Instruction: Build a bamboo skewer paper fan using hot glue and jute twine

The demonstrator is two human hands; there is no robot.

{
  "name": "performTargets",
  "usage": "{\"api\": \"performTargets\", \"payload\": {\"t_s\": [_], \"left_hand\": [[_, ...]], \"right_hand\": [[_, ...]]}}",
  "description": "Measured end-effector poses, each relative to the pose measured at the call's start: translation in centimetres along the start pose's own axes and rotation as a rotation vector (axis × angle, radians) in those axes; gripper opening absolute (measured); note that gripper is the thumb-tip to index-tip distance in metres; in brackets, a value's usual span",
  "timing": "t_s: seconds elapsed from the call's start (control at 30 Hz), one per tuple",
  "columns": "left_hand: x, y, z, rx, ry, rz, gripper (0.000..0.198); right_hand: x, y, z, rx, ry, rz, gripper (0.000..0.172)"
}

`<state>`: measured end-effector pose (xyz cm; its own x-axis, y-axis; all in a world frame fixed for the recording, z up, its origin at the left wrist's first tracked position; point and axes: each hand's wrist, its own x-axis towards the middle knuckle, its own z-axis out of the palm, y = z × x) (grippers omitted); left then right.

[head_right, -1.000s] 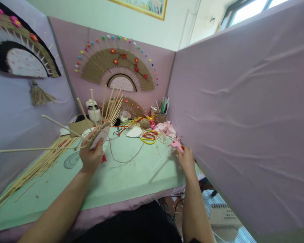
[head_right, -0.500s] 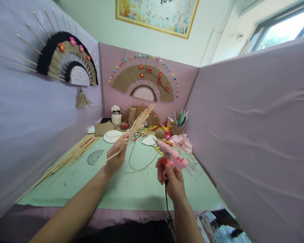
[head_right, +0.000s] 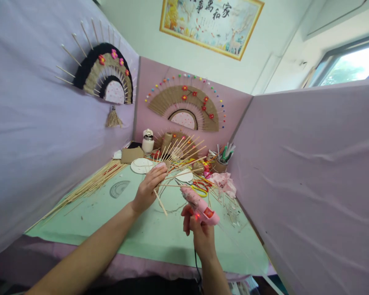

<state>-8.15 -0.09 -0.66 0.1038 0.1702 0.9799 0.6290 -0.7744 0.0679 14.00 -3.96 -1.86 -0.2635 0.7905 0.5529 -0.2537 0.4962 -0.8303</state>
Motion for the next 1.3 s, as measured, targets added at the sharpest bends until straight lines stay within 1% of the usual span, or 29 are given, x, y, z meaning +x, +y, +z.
{"api": "performTargets", "payload": {"t_s": [0.2, 0.4, 0.67, 0.77, 0.97, 1.2, 1.3], "left_hand": [[0.2, 0.4, 0.1, -0.026, -0.007, 0.021, 0.053], [0.0, 0.4, 0.2, -0.066, 0.005, -0.007, 0.057], [-0.1, 0.5, 0.3, -0.079, 0.023, -0.033, 0.058], [0.0, 0.8, 0.4, -0.080, 0.037, -0.070, 0.058], [0.7, 1.3, 0.5, -0.039, 0.065, -0.164, 0.052], [1.8, 1.5, 0.8, 0.067, 0.106, -0.260, 0.047], [2.0, 1.7, 0.9, 0.055, 0.106, -0.280, 0.047]], "right_hand": [[0.0, 0.2, 0.8, -0.066, -0.011, -0.017, 0.026], [0.3, -0.1, 1.4, -0.145, -0.013, -0.015, 0.031], [0.4, 0.3, 2.1, -0.122, 0.059, -0.051, 0.026], [0.8, 0.3, 2.4, -0.125, 0.078, -0.067, 0.024], [2.0, -0.3, 3.3, -0.191, 0.086, -0.117, 0.024], [3.1, -0.4, 3.8, -0.225, 0.107, -0.120, 0.024], [3.5, -0.6, 4.0, -0.239, 0.122, -0.125, 0.023]]}}
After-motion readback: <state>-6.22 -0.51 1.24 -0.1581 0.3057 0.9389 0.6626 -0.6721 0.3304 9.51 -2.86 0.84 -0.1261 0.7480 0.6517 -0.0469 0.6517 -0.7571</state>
